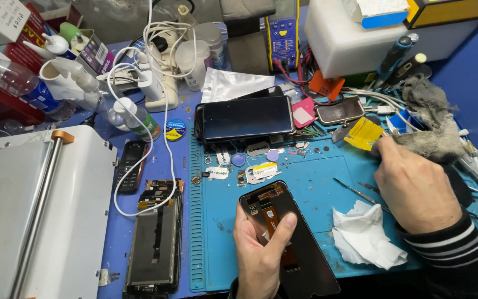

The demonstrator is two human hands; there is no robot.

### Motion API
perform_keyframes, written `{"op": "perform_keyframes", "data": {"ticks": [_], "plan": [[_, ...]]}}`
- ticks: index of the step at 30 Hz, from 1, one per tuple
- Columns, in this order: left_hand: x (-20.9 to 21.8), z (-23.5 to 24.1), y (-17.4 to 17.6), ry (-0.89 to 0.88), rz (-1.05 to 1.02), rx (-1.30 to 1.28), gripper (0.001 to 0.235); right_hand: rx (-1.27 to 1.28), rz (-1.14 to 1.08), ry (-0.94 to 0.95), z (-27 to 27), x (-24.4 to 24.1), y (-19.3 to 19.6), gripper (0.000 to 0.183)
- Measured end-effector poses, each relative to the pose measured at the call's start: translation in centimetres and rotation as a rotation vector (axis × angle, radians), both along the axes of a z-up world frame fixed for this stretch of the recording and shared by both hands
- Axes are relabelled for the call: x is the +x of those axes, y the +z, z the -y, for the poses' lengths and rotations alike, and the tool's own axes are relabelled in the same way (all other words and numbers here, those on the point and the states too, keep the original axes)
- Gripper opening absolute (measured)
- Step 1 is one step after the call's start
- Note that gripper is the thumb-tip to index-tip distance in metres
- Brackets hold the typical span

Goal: Cleaning and inspecting a mobile phone screen component at a workbench.

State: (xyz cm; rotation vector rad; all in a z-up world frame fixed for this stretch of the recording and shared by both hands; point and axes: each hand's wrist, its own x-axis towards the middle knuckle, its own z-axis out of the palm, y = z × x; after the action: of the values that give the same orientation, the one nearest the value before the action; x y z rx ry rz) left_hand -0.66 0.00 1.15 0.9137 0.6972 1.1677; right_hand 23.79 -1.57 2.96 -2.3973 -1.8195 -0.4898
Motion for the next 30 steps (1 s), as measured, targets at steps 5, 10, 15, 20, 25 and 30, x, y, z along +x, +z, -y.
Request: {"op": "perform_keyframes", "data": {"ticks": [5, 10, 15, 20, 25, 30], "plan": [[-0.1, -0.1, 0.0, -0.004, 0.000, 0.029, 0.049, 0.035, 0.085, -0.040, 1.7, -0.2, 1.5, 0.043], [0.0, 0.0, 0.2, -0.005, -0.009, 0.029, 0.055, 0.089, 0.016, -0.051, 2.4, 0.5, 1.6, 0.022], [0.0, -0.1, 0.2, -0.011, -0.033, 0.024, 0.045, 0.108, -0.135, -0.015, 2.4, 0.8, 0.8, 0.019], [0.1, -0.1, 0.1, -0.003, -0.051, 0.015, 0.046, 0.171, -0.290, 0.103, 2.2, 0.2, 2.2, 0.048], [0.1, 0.0, 0.3, 0.007, -0.057, 0.022, 0.051, 0.303, -0.435, 0.134, 3.4, -1.1, 3.1, 0.012], [0.1, 0.0, 0.3, -0.014, -0.005, 0.037, 0.041, 0.392, -0.818, 0.264, 4.9, -2.7, 2.8, 0.025]]}}
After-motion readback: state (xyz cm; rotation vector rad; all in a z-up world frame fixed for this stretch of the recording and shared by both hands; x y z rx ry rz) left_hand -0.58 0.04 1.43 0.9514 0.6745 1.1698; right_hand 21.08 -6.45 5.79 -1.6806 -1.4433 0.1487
